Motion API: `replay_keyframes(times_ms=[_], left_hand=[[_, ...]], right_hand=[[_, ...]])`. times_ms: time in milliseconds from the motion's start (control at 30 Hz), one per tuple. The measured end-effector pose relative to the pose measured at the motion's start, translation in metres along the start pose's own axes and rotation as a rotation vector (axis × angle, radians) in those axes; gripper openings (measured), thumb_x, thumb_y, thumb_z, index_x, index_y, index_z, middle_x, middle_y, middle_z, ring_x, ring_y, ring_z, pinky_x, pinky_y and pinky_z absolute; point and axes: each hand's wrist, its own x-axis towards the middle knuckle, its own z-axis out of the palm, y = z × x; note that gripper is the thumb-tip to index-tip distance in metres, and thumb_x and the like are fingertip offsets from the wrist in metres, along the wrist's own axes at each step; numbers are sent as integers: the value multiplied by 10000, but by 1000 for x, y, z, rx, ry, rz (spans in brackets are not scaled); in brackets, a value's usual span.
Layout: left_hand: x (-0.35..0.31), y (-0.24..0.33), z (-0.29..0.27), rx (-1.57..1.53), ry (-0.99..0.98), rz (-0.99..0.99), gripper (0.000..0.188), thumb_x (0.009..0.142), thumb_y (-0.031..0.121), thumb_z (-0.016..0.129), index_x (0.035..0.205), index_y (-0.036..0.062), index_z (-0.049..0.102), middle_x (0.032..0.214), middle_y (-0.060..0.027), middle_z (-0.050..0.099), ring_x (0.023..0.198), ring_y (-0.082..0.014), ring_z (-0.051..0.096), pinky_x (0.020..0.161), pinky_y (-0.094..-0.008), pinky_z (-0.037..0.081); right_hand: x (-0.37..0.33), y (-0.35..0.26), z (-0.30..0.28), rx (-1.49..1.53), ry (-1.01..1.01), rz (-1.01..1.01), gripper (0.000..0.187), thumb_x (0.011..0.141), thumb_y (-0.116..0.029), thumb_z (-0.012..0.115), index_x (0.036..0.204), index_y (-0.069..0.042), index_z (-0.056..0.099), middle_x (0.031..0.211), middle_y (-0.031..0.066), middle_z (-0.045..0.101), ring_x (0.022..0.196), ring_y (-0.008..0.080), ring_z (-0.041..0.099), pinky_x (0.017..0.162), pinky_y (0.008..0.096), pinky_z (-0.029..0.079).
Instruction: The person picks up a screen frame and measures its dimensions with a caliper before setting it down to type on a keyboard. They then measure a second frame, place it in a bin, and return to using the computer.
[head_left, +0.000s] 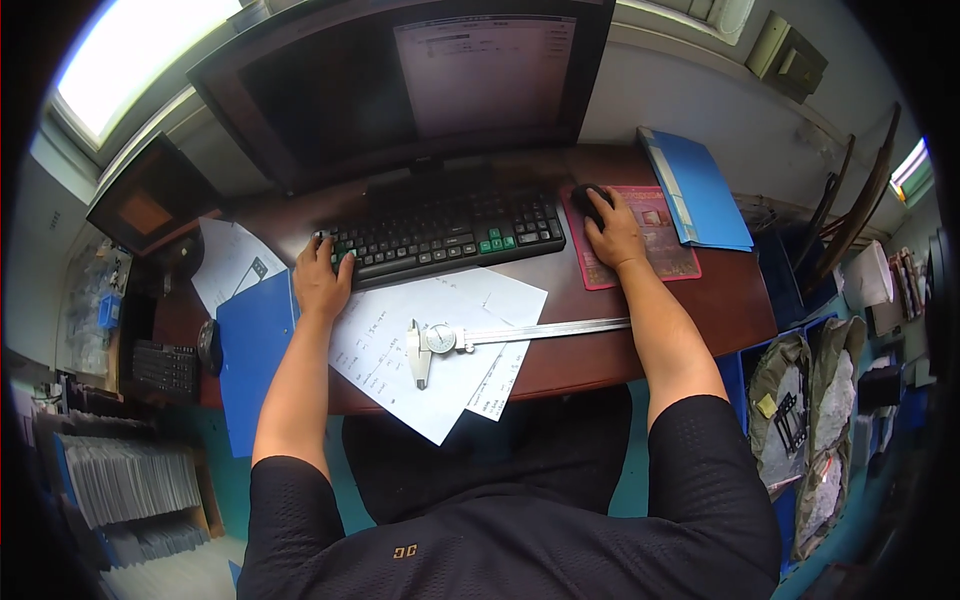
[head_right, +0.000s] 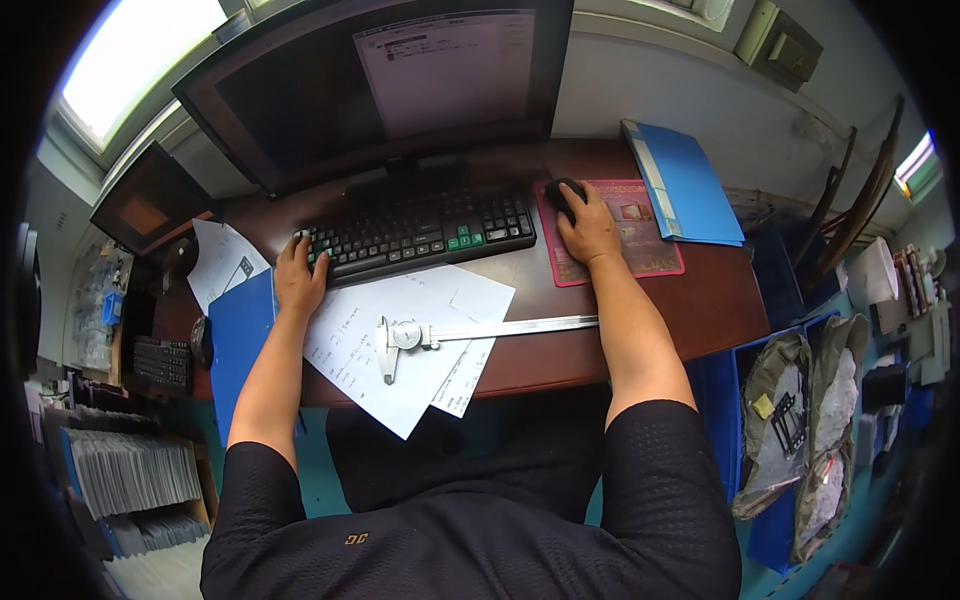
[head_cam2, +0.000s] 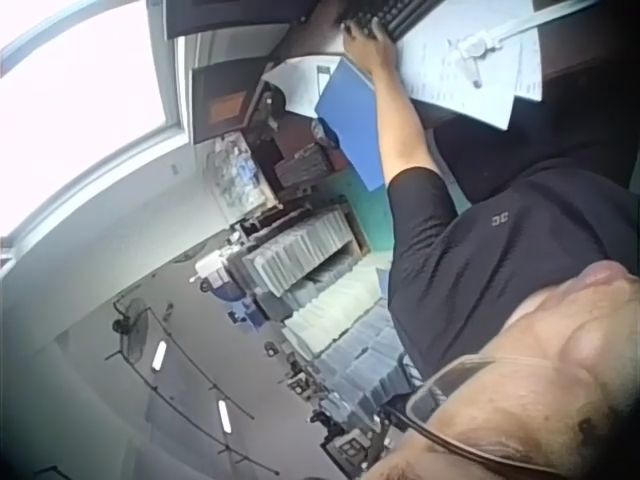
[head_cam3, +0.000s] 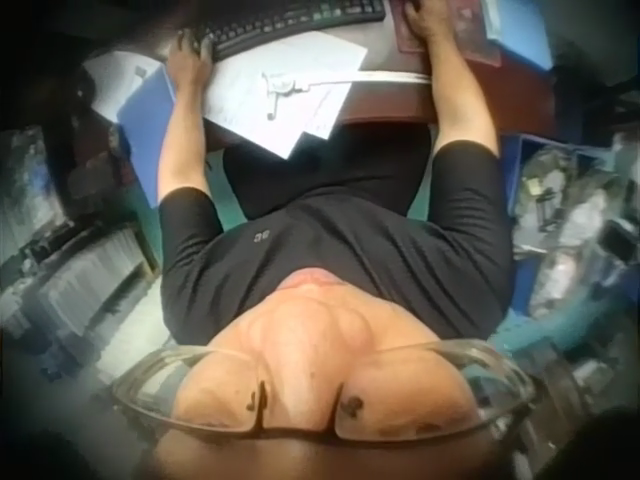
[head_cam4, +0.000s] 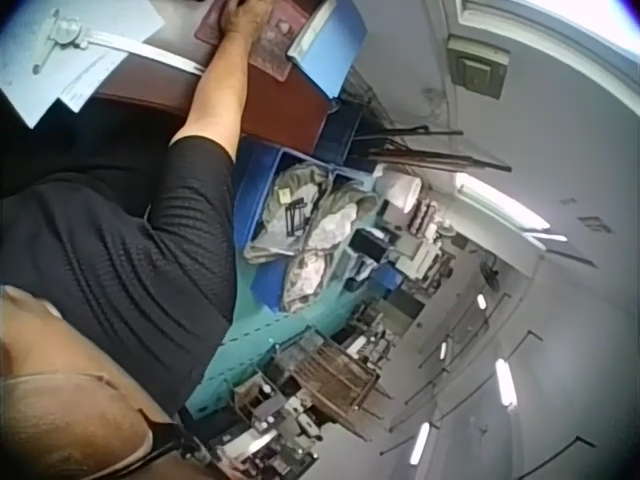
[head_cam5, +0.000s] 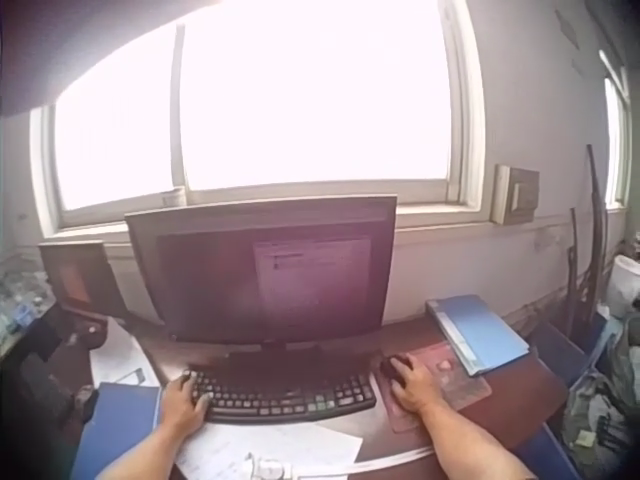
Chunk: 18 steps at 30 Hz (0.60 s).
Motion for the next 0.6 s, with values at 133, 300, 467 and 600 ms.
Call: replay_keyframes(times_ms=[133, 300, 467, 600], left_hand=[[-1, -6, 3, 4, 25, 16, 511, 950, 394, 658, 1357, 87, 624, 1492, -189, 525, 1347, -378, 507, 1096, -484, 414], [1, -8, 8, -36, -9, 0, 497, 957, 388, 654, 1360, 100, 621, 1512, -179, 512, 1402, -366, 470, 1115, -487, 403], [0, -7, 8, -40, -21, -14, 475, 969, 378, 642, 1354, 101, 627, 1512, -179, 512, 1408, -363, 469, 1128, -482, 397], [0, -7, 8, -64, -9, -2, 471, 971, 377, 640, 1349, 94, 630, 1513, -180, 511, 1407, -362, 470, 1128, -480, 399]], right_hand=[[2, -1, 4, -21, 8, 8, 516, 880, -239, 698, 1391, -213, 626, 1462, 194, 521, 1270, 422, 566, 1079, 474, 483], [3, 4, 3, 3, 11, 26, 499, 888, -252, 703, 1381, -219, 634, 1470, 192, 515, 1276, 422, 562, 1074, 476, 487], [2, 4, 6, 8, -4, 34, 495, 885, -245, 705, 1375, -217, 636, 1473, 205, 510, 1284, 428, 557, 1084, 479, 480], [2, 7, 7, 3, 26, 23, 498, 878, -234, 702, 1372, -213, 636, 1481, 224, 500, 1290, 437, 554, 1091, 483, 476]])
